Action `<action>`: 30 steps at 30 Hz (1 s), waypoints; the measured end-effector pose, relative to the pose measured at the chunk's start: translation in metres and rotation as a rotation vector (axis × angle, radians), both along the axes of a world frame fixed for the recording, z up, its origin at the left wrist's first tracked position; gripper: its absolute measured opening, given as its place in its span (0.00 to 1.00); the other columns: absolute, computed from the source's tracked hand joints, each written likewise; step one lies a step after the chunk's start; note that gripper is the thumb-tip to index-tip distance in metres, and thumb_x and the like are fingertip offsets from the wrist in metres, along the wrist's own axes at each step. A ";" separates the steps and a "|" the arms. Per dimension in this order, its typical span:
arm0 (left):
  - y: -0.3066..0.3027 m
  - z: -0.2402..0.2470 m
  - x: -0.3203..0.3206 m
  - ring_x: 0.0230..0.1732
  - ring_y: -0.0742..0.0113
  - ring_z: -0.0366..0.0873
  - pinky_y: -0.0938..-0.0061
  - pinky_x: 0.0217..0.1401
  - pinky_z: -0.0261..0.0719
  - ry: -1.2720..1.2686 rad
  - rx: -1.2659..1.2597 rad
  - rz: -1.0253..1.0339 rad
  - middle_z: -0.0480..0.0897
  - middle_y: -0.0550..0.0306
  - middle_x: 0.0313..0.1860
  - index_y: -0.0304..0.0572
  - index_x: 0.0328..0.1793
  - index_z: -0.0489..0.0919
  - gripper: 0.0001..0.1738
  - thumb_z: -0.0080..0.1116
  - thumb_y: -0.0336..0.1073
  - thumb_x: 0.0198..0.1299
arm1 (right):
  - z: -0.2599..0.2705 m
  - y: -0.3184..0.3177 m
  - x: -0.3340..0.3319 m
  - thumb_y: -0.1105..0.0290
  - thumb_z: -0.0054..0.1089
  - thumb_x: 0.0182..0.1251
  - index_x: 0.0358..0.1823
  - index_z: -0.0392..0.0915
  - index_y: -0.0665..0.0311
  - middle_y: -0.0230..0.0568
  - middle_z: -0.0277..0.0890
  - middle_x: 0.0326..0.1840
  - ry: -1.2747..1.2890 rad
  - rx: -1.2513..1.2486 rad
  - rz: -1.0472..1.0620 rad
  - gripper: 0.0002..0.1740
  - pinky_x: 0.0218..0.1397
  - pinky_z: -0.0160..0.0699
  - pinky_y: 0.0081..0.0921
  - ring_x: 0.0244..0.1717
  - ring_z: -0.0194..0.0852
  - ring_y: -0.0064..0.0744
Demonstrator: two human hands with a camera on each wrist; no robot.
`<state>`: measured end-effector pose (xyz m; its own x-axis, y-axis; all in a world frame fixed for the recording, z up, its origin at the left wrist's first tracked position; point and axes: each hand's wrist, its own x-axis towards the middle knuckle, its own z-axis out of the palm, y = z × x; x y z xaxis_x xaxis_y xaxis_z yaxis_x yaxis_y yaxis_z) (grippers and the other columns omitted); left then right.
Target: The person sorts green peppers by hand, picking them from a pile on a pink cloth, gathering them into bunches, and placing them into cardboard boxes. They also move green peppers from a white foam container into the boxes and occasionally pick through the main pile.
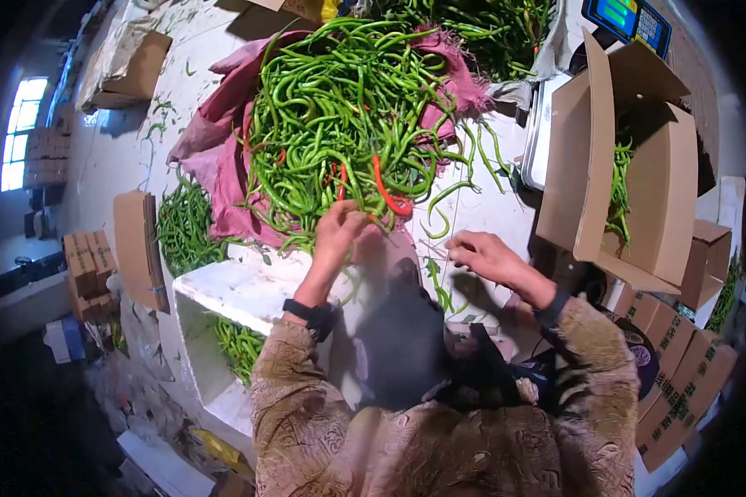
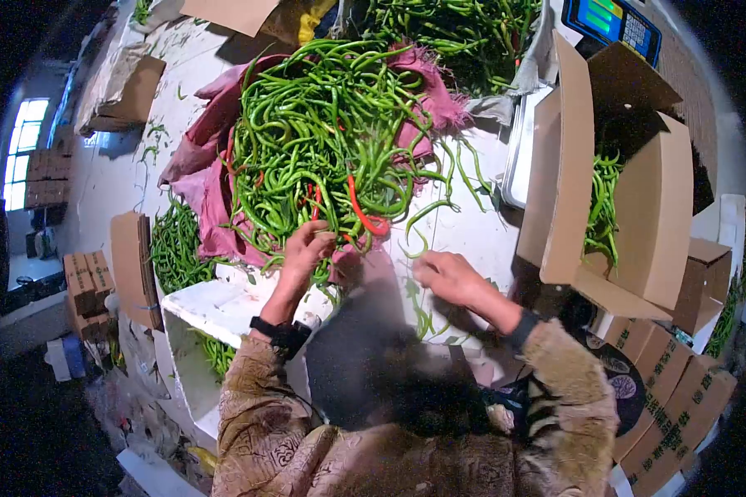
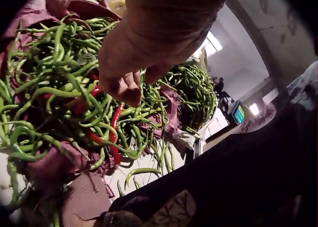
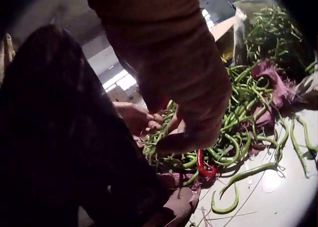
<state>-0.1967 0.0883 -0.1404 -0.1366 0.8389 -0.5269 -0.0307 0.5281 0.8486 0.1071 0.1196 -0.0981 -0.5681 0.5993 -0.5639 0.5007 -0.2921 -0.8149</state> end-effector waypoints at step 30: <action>0.251 -0.128 0.036 0.54 0.39 0.73 0.56 0.60 0.68 0.719 0.255 0.192 0.76 0.34 0.49 0.31 0.62 0.70 0.29 0.60 0.35 0.54 | -0.161 0.293 -0.092 0.54 0.62 0.55 0.53 0.75 0.71 0.58 0.79 0.48 -0.329 0.374 -0.158 0.30 0.56 0.73 0.41 0.52 0.77 0.53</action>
